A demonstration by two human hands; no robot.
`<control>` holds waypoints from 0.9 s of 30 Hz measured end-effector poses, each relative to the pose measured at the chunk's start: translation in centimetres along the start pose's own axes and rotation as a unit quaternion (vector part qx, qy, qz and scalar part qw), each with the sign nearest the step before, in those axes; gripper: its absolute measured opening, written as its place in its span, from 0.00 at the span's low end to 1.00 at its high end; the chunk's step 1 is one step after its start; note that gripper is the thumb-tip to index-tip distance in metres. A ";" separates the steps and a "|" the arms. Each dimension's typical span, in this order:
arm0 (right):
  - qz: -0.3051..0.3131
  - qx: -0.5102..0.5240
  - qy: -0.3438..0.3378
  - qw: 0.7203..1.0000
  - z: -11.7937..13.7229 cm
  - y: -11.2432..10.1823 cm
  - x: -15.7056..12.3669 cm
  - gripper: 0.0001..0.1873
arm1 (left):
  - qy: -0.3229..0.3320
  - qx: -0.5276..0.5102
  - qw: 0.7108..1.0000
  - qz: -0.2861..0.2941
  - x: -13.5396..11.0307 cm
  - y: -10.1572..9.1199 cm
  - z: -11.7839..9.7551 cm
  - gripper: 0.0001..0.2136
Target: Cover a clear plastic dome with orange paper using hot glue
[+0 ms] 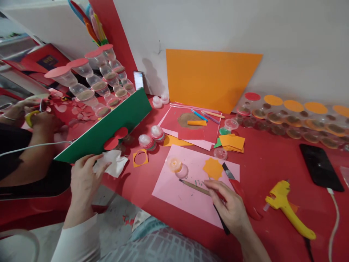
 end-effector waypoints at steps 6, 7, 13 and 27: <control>-0.004 0.011 0.010 1.000 0.1 -0.1 0.2 0.12 | 0.067 0.009 0.997 -0.039 -0.1 0.9 -0.6 0.12; -0.005 0.013 0.010 1.000 0.2 -0.2 0.2 0.12 | 0.081 0.018 0.996 -0.037 -0.2 1.2 -0.7 0.12; -0.003 0.008 0.022 1.000 -0.1 -0.2 0.2 0.13 | 0.086 0.115 0.985 0.099 -0.9 4.4 0.2 0.11; -0.015 0.000 0.025 1.000 -1.0 -1.1 0.6 0.14 | -0.038 0.086 0.993 0.076 0.0 -0.3 0.5 0.23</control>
Point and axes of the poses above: each hand's wrist, its own x-axis towards the middle knuckle, its own y-axis out of the palm, z = x × y, the point moved 6 cm from there along x, towards the middle knuckle, and after that the axes turned 13 degrees about -z, right-handed, at the moved point
